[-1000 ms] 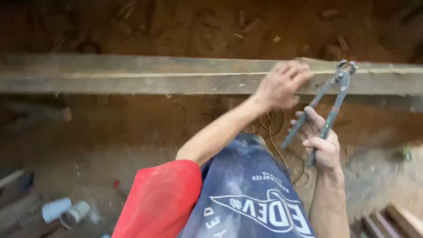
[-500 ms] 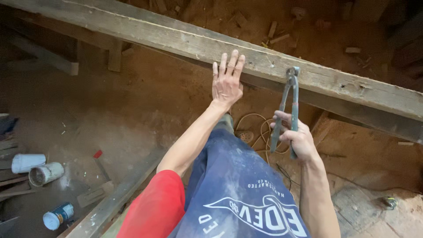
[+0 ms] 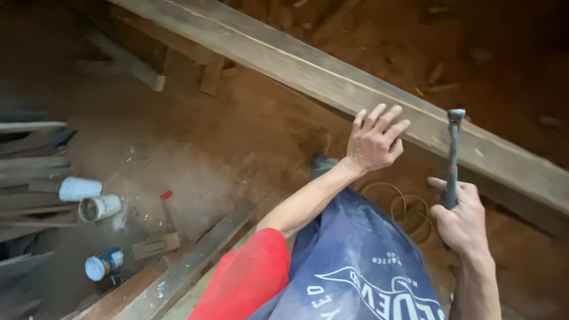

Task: The person uses a claw hammer and a small axe to remove nails and clean the surface of a long wooden plank. They repeatedly pry out nails, strike the wood to loosen debris, and reposition the plank to access different sections.

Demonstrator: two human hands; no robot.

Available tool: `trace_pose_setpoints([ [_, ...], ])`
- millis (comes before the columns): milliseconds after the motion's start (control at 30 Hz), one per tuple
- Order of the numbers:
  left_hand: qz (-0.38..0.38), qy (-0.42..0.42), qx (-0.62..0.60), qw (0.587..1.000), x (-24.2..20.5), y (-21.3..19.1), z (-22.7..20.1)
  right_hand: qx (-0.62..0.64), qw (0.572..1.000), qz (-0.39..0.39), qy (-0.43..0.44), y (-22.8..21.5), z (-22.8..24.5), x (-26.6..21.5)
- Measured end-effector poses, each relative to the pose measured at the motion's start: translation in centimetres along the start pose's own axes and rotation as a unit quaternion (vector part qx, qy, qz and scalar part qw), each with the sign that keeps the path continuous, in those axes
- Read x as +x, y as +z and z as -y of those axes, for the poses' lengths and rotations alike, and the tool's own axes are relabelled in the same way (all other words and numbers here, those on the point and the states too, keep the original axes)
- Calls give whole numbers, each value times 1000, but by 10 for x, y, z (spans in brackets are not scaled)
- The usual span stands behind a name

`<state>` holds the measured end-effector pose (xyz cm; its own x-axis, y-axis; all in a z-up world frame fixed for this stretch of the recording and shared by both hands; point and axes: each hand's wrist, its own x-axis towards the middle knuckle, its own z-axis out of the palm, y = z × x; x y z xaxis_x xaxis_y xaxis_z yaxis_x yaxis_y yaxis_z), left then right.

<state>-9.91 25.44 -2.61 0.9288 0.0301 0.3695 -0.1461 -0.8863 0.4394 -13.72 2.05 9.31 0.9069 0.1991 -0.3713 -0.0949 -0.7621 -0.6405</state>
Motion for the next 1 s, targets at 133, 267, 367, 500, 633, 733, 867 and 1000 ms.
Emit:
trace_pose_setpoints([
  [133, -144, -161, 93, 972, 34, -44, 113, -98, 993, 4, -60, 39, 77, 66],
  [267, -191, -492, -11, 849, 63, -97, 214, -197, 960, -28, -195, 97, 141, 127],
  [367, -210, -628, -212, 718, 85, -119, 261, -322, 898, -65, -294, 134, 184, 171],
  [500, -227, -660, -270, 664, 106, -114, 282, -415, 844, -73, -332, 159, 215, 199],
  [633, -269, -667, -207, 663, 112, -100, 277, -397, 878, 0, -267, 157, 205, 212],
  [733, -236, -711, -229, 622, 114, -104, 279, -406, 884, 5, -231, 163, 190, 222],
  [867, -216, -738, -275, 577, 118, -106, 281, -356, 901, -35, -245, 177, 163, 230],
  [1000, -231, -716, -322, 574, 103, -106, 262, -352, 874, -123, -312, 175, 140, 201],
])
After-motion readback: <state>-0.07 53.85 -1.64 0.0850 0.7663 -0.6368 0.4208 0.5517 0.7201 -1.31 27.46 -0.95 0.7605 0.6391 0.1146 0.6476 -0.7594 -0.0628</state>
